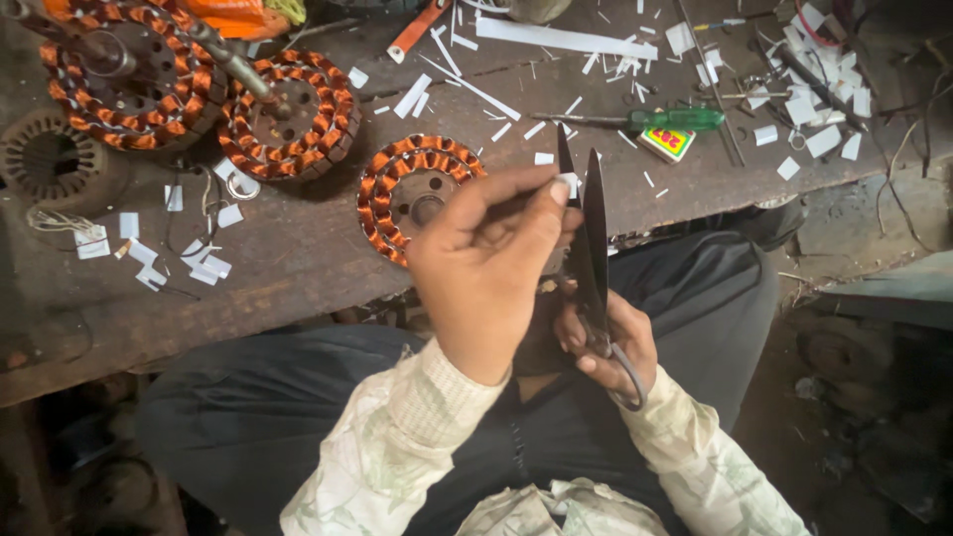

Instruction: The person sits cross-legged on the floor and assembles a motor stator by inserting small white insulating pieces into the copper windings. They use a metal rod to press the pieces into place and scissors to cut a strip of white material into smaller pieces for insertion.

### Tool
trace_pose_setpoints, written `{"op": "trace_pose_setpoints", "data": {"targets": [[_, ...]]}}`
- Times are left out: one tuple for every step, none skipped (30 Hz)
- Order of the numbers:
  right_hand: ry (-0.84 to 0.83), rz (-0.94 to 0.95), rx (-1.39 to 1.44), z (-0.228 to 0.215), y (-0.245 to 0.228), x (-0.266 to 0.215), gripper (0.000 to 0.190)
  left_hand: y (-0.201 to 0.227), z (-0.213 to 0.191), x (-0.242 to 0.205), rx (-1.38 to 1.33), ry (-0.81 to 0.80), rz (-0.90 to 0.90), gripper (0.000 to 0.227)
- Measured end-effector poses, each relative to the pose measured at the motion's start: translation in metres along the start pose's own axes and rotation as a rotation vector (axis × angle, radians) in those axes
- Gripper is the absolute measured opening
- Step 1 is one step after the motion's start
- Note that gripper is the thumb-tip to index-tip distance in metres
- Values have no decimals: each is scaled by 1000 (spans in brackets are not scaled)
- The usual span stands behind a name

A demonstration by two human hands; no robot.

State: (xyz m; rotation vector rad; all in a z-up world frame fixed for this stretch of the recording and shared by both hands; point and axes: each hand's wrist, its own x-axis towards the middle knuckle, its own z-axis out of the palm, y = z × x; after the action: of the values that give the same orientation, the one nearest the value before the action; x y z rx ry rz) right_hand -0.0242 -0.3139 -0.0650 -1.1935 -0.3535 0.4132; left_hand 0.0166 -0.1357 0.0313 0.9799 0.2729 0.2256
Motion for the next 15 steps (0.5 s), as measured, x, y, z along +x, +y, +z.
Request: {"op": "trace_pose_setpoints", "data": {"targets": [[-3, -14, -26, 1, -1, 1, 75, -2, 2, -2, 8, 20, 2, 19], [-6, -16, -34, 1, -1, 3, 75, -4, 4, -4, 16, 39, 3, 20], [-7, -16, -41, 1, 0, 3, 76, -5, 6, -6, 24, 59, 1, 21], [-7, -16, -49, 0, 2, 2, 76, -7, 8, -7, 20, 69, 2, 23], [6, -1, -34, -2, 5, -1, 75, -8, 10, -9, 17, 80, 2, 25], [18, 15, -20, -6, 10, -5, 75, -9, 11, -10, 14, 90, 2, 27], [29, 29, -5, -11, 14, -9, 74, -9, 10, -11, 48, 87, 26, 25], [28, 30, -31, -16, 18, -13, 74, -8, 10, -11, 82, 83, 49, 24], [27, 30, -56, -20, 21, -15, 74, -7, 10, -11, 116, 80, 73, 22], [25, 30, -82, -21, 22, -17, 74, -7, 10, -11, 111, 86, 60, 22], [20, 28, -60, -20, 22, -18, 74, -6, 10, -12, 105, 91, 48, 22], [14, 26, -39, -18, 20, -19, 74, -5, 10, -12, 99, 97, 35, 21], [8, 24, -17, -15, 18, -17, 74, -4, 10, -12, 106, 100, 35, 21], [8, 11, -40, -13, 15, -13, 72, -4, 10, -12, 112, 103, 35, 21], [7, 0, -61, -13, 13, -11, 70, -3, 10, -12, 119, 108, 34, 21]]}}
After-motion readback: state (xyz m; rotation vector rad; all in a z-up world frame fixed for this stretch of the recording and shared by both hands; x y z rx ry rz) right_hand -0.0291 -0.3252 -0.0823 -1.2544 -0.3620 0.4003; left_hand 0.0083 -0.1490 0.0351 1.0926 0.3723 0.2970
